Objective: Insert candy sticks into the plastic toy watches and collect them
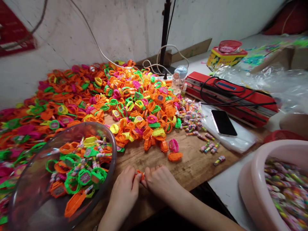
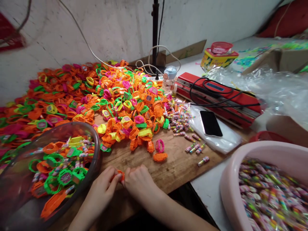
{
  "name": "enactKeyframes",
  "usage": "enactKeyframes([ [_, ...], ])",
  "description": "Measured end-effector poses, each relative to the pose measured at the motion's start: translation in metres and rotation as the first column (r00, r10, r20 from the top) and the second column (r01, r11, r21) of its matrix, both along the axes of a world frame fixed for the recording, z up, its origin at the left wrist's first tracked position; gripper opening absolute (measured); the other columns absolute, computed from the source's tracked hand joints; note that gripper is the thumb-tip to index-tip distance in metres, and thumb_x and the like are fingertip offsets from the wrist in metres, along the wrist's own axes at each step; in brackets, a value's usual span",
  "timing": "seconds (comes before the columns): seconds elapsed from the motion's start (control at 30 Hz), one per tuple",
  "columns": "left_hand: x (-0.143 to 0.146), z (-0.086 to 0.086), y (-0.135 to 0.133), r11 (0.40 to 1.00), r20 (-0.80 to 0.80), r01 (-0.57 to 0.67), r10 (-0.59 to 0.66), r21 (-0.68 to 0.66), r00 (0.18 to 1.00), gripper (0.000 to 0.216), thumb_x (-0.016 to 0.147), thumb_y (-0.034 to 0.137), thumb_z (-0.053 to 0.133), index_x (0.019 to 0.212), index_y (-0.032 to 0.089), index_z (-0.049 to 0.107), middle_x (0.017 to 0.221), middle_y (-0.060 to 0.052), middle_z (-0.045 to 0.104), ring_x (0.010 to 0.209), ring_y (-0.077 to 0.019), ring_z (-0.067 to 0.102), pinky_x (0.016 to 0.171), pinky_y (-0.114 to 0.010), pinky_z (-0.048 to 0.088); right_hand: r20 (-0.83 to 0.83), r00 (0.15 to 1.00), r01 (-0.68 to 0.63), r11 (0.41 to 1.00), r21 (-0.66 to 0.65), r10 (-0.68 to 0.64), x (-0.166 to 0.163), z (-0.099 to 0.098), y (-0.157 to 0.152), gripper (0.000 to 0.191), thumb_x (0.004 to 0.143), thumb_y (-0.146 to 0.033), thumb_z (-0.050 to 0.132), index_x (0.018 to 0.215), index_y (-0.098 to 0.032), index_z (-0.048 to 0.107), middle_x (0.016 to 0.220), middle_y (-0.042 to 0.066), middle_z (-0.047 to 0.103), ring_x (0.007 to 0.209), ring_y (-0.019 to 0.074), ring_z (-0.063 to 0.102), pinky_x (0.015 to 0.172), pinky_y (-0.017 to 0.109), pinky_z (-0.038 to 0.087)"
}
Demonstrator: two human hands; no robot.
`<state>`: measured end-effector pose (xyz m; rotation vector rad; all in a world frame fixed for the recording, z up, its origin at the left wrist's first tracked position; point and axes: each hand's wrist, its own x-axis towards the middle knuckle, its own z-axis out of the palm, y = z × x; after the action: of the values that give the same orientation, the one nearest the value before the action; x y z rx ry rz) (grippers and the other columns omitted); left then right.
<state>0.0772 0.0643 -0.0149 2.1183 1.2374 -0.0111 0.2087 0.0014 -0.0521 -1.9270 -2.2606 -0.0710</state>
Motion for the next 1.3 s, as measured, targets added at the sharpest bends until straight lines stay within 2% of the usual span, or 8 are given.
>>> enactKeyframes([
  [0.23,-0.005,0.002,0.000,0.995,-0.030,-0.003,0.006,0.104,1.000,0.025,0.085,0.038,0.027,0.065,0.025,0.033,0.074,-0.006,0.053,0.075,-0.0248,0.055,0.069,-0.038,0.042,-0.012,0.994,-0.108,0.993,0.056,0.109,-0.003,-0.006,0.004,0.021,0.087,-0.026,0.064,0.072,-0.015,0.055,0.055,0.005,0.061,0.044,0.0161,0.054,0.045,0.028,0.031],
  [0.5,-0.017,0.015,0.004,0.989,-0.040,0.022,-0.017,0.149,0.999,0.024,0.084,0.035,0.029,0.064,0.025,0.036,0.069,-0.006,0.053,0.070,-0.0233,0.055,0.065,-0.037,0.044,-0.028,0.994,-0.098,0.981,0.167,0.104,-0.018,-0.004,0.005,0.029,0.092,-0.035,0.056,0.070,-0.018,0.051,0.054,0.004,0.059,0.045,0.0160,0.054,0.048,0.029,0.032],
  [0.57,-0.015,0.020,0.002,0.988,-0.028,0.047,-0.043,0.146,0.999,0.024,0.085,0.034,0.030,0.064,0.024,0.037,0.070,-0.005,0.054,0.071,-0.0228,0.056,0.066,-0.036,0.045,-0.048,0.997,-0.043,0.979,0.197,0.054,-0.016,0.000,0.000,0.029,0.091,-0.036,0.057,0.070,-0.019,0.049,0.054,0.003,0.058,0.047,0.0164,0.054,0.050,0.030,0.032],
  [0.67,-0.008,0.024,-0.002,0.988,-0.044,0.084,-0.079,0.131,0.996,0.023,0.086,0.031,0.031,0.065,0.024,0.038,0.073,-0.006,0.056,0.073,-0.0230,0.057,0.067,-0.037,0.045,-0.069,0.997,0.040,0.985,0.169,-0.029,-0.011,0.006,-0.007,0.028,0.087,-0.038,0.060,0.071,-0.020,0.048,0.057,0.002,0.058,0.049,0.0181,0.055,0.053,0.031,0.033],
  [0.77,-0.001,0.024,-0.005,0.988,-0.074,0.097,-0.088,0.120,0.993,0.023,0.088,0.030,0.030,0.067,0.023,0.038,0.077,-0.006,0.056,0.073,-0.0230,0.056,0.067,-0.036,0.044,-0.039,0.997,0.068,0.984,0.162,-0.063,-0.006,0.008,-0.011,0.025,0.087,-0.037,0.059,0.073,-0.021,0.046,0.058,0.002,0.057,0.049,0.0186,0.054,0.053,0.032,0.030],
  [0.97,0.008,0.027,-0.007,0.990,-0.134,0.113,-0.101,0.088,0.986,0.020,0.088,0.025,0.031,0.068,0.024,0.034,0.076,-0.005,0.053,0.074,-0.0222,0.055,0.068,-0.035,0.040,0.040,0.999,-0.033,0.956,0.291,0.022,0.006,0.006,-0.015,0.023,0.092,-0.027,0.048,0.070,-0.021,0.043,0.053,0.000,0.053,0.044,0.0151,0.049,0.052,0.032,0.024],
  [1.13,0.009,0.028,-0.003,0.988,-0.124,0.148,-0.142,0.038,0.982,0.019,0.087,0.020,0.035,0.068,0.023,0.035,0.075,-0.004,0.052,0.074,-0.0210,0.054,0.069,-0.033,0.040,0.055,0.996,-0.077,0.951,0.299,0.063,0.008,0.003,-0.015,0.026,0.092,-0.029,0.051,0.068,-0.021,0.043,0.052,0.000,0.053,0.045,0.0140,0.049,0.053,0.031,0.023],
  [1.3,0.008,0.023,0.000,0.985,-0.152,0.164,-0.153,0.062,0.977,0.019,0.087,0.017,0.037,0.069,0.022,0.039,0.077,-0.005,0.054,0.076,-0.0212,0.054,0.070,-0.033,0.040,0.050,0.997,-0.077,0.945,0.318,0.064,0.004,-0.005,-0.012,0.025,0.093,-0.024,0.048,0.068,-0.021,0.044,0.050,0.000,0.053,0.043,0.0140,0.048,0.053,0.031,0.022],
])
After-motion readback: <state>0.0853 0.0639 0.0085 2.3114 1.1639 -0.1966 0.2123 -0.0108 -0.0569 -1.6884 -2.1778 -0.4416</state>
